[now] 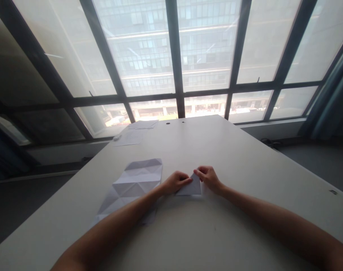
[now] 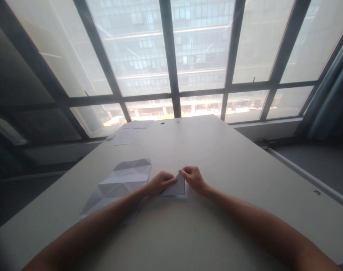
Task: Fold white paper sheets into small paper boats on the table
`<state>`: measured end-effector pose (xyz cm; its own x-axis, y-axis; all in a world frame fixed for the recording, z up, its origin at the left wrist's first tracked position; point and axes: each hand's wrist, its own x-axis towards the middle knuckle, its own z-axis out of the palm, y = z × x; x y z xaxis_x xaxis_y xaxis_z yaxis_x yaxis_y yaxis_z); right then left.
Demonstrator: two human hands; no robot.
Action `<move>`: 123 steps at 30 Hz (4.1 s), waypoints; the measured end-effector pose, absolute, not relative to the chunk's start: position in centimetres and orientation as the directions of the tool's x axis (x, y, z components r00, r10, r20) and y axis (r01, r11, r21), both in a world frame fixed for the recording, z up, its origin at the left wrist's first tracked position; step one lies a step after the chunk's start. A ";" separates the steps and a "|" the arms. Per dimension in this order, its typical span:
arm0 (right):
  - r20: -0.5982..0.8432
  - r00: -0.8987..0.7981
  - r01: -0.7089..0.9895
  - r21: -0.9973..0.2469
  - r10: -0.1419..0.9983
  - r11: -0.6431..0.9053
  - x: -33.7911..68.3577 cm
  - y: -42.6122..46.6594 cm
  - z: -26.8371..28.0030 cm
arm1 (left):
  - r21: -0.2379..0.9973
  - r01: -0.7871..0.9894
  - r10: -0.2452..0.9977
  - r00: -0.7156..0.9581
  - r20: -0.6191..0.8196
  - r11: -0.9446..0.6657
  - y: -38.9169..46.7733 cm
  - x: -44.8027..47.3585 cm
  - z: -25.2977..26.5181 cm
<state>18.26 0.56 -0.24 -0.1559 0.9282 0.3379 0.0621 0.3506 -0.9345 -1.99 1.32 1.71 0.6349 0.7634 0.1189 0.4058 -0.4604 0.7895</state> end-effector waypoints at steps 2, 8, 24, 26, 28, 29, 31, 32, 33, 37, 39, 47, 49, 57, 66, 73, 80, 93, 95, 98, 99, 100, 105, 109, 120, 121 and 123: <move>0.339 -0.143 0.067 -0.934 0.930 0.351 18.3 0.6 -0.3 | 0.794 0.406 0.770 0.626 0.120 -0.453 1.4 -1.9 1.7; 0.318 -0.020 -0.001 -0.948 0.948 0.318 18.8 1.2 -0.5 | 0.853 0.329 0.779 0.612 0.134 -0.406 1.8 -1.8 1.9; 0.219 0.196 -0.205 -0.944 0.956 0.258 19.9 3.2 -1.2 | 0.934 0.258 0.885 0.454 0.109 -0.247 2.1 -1.6 2.0; 0.215 0.096 -0.214 -0.949 0.972 0.231 20.0 3.0 -1.0 | 0.927 0.262 0.891 0.433 0.137 -0.270 2.1 -1.6 2.0; 0.202 -0.058 -0.210 -0.960 0.978 0.186 20.1 2.8 -0.7 | 0.920 0.263 0.893 0.420 0.164 -0.292 2.0 -1.7 2.0; 0.191 -0.131 -0.196 -0.967 0.973 0.163 20.2 2.6 -0.6 | 0.917 0.262 0.892 0.417 0.175 -0.302 1.9 -1.7 2.0; 0.179 -0.233 -0.150 -0.978 0.956 0.146 20.2 2.4 -0.5 | 0.912 0.258 0.887 0.419 0.193 -0.319 1.9 -1.6 1.9; 0.183 -0.257 -0.130 -0.980 0.949 0.154 20.2 2.3 -0.4 | 0.909 0.255 0.884 0.422 0.201 -0.328 1.8 -1.6 1.8; 0.194 -0.270 -0.121 -0.979 0.943 0.167 20.1 2.2 -0.4 | 0.907 0.252 0.880 0.425 0.210 -0.338 1.8 -1.6 1.8; 0.248 -0.283 -0.164 -0.964 0.927 0.208 19.9 2.1 -0.4 | 0.892 0.259 0.866 0.445 0.230 -0.370 1.8 -1.6 1.9; 0.261 -0.297 -0.181 -0.960 0.919 0.214 19.8 2.0 -0.3 | 0.880 0.278 0.862 0.450 0.233 -0.384 1.8 -1.6 1.9; 0.274 -0.273 -0.193 -0.955 0.922 0.227 19.6 2.2 -1.0 | 0.890 0.275 0.870 0.442 0.218 -0.363 2.0 -1.6 1.7; 0.271 -0.236 -0.213 -0.951 0.933 0.223 19.6 2.4 -1.1 | 0.913 0.236 0.886 0.409 0.217 -0.333 2.1 -1.7 1.6; 0.260 -0.155 -0.278 -0.937 0.953 0.211 19.6 2.7 -1.0 | 0.947 0.126 0.913 0.330 0.241 -0.295 2.3 -2.0 1.7; 0.283 -0.163 -0.276 -0.933 0.945 0.231 19.6 2.8 -1.2 | 0.950 0.084 0.895 0.370 0.251 -0.301 2.5 -2.1 1.7; 0.272 -0.137 -0.294 -0.929 0.953 0.223 19.8 3.0 -1.3 | 0.972 0.018 0.919 0.331 0.214 -0.233 2.7 -2.0 1.4; 0.255 -0.105 -0.312 -0.926 0.961 0.212 20.0 3.1 -1.5 | 0.977 -0.001 0.950 0.233 0.207 -0.212 3.1 -2.1 1.0; 0.252 -0.148 -0.268 -0.941 0.956 0.206 19.9 3.0 -1.5 | 0.939 0.125 0.922 0.267 0.279 -0.321 3.3 -2.1 0.6; 0.242 -0.139 -0.255 -0.946 0.960 0.201 19.9 3.0 -1.4 | 0.937 0.125 0.925 0.247 0.289 -0.326 3.2 -1.9 0.6; 0.218 -0.121 -0.221 -0.957 0.968 0.188 19.9 2.9 -1.2 | 0.928 0.131 0.921 0.231 0.314 -0.349 3.1 -1.7 0.6; 0.211 -0.118 -0.209 -0.960 0.970 0.184 20.0 2.9 -1.2 | 0.923 0.147 0.918 0.237 0.317 -0.356 3.0 -1.7 0.6; 0.208 -0.117 -0.200 -0.963 0.971 0.182 20.0 2.8 -1.1 | 0.916 0.170 0.915 0.246 0.319 -0.364 3.0 -1.7 0.6; 0.204 -0.131 -0.203 -0.963 0.970 0.175 20.0 3.0 -1.3 | 0.877 0.267 0.905 0.270 0.330 -0.400 2.8 -1.8 0.9; 0.196 -0.125 -0.206 -0.964 0.973 0.168 19.9 2.9 -1.2 | 0.886 0.264 0.909 0.281 0.307 -0.381 2.5 -1.8 1.3; 0.274 -0.278 0.002 -0.958 0.921 0.285 19.9 1.9 -0.5 | 0.885 0.238 0.872 0.397 0.287 -0.399 2.4 -1.8 1.3; 0.292 -0.306 0.026 -0.949 0.906 0.314 19.8 1.8 -0.5 | 0.872 0.255 0.858 0.427 0.285 -0.417 2.2 -1.8 1.4; 0.324 -0.341 0.062 -0.929 0.883 0.365 19.6 1.7 -0.6 | 0.845 0.278 0.837 0.457 0.302 -0.457 1.9 -1.7 1.5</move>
<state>19.60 1.66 -0.62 -0.3406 0.8825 0.3242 0.0624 0.3653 -0.9288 -1.67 1.90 1.55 0.4569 0.8366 0.3022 0.2777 -0.4570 0.8450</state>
